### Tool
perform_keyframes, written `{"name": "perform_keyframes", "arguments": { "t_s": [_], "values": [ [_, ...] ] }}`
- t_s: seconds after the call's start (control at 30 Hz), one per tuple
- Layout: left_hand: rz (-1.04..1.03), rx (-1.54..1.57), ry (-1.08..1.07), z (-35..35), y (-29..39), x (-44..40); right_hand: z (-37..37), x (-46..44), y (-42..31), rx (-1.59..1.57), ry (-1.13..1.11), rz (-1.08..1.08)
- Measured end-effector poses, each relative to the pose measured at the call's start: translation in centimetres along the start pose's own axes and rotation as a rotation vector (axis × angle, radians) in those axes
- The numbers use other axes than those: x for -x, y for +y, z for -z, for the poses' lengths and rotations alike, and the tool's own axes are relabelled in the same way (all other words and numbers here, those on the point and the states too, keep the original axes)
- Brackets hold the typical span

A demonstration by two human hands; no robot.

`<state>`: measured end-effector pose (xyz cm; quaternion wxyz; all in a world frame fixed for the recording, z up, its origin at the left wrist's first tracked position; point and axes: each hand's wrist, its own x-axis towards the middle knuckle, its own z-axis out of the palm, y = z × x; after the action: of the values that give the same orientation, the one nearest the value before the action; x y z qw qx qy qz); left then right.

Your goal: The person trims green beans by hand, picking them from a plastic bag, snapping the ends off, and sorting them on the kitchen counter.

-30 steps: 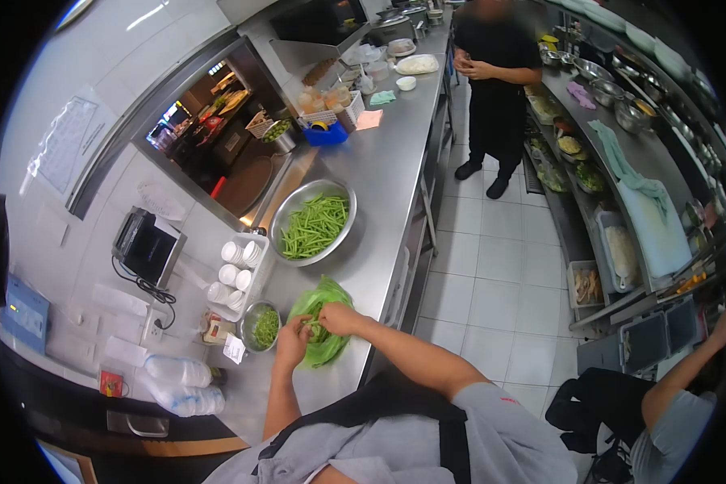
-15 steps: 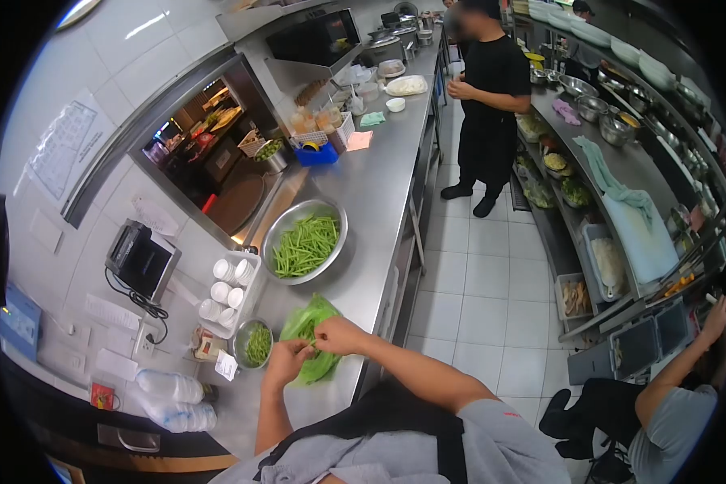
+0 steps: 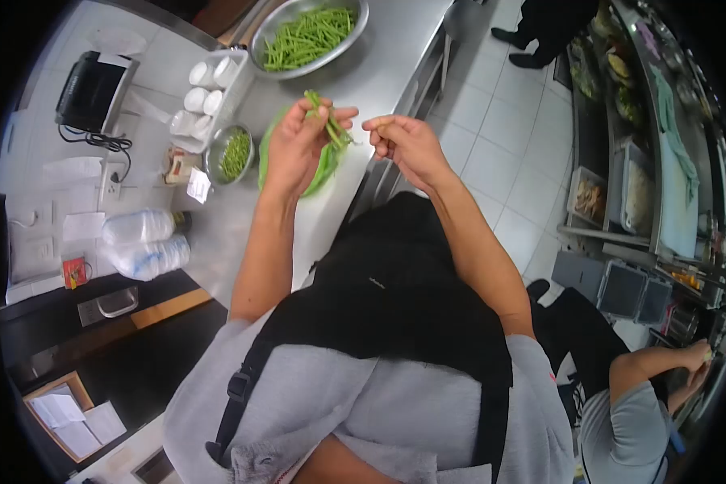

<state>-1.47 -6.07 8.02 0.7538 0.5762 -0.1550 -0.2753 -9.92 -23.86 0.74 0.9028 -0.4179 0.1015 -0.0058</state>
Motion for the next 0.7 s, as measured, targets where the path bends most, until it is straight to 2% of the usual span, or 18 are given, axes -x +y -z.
{"name": "perform_keyframes", "arguments": {
  "t_s": [0.13,0.23,0.33,0.43,0.53,0.63,0.7],
  "values": [
    [-0.011,-0.059,-0.001,-1.3,-1.3,-0.9,-2.5,2.8,-2.2,-0.049,-0.047,-0.081],
    [0.006,-0.056,-0.008,-1.5,-2.5,-1.1,-1.8,3.2,-1.2,0.232,0.044,-0.041],
    [0.027,-0.084,-0.005,-2.1,-2.9,-1.0,-1.0,3.5,-0.4,0.221,0.038,0.021],
    [0.033,-0.118,-0.036,-2.7,-3.3,-0.9,0.7,3.0,1.3,0.062,0.176,0.150],
    [0.035,-0.133,-0.024,-3.1,-3.8,-0.7,1.9,2.4,1.5,-0.119,0.247,0.140],
    [0.037,-0.143,-0.005,-3.2,-4.3,-0.9,0.7,3.7,0.6,-0.068,0.160,-0.001],
    [0.023,-0.157,-0.015,-3.7,-4.6,-1.0,0.3,4.4,0.3,-0.124,0.132,-0.016]
  ]
}}
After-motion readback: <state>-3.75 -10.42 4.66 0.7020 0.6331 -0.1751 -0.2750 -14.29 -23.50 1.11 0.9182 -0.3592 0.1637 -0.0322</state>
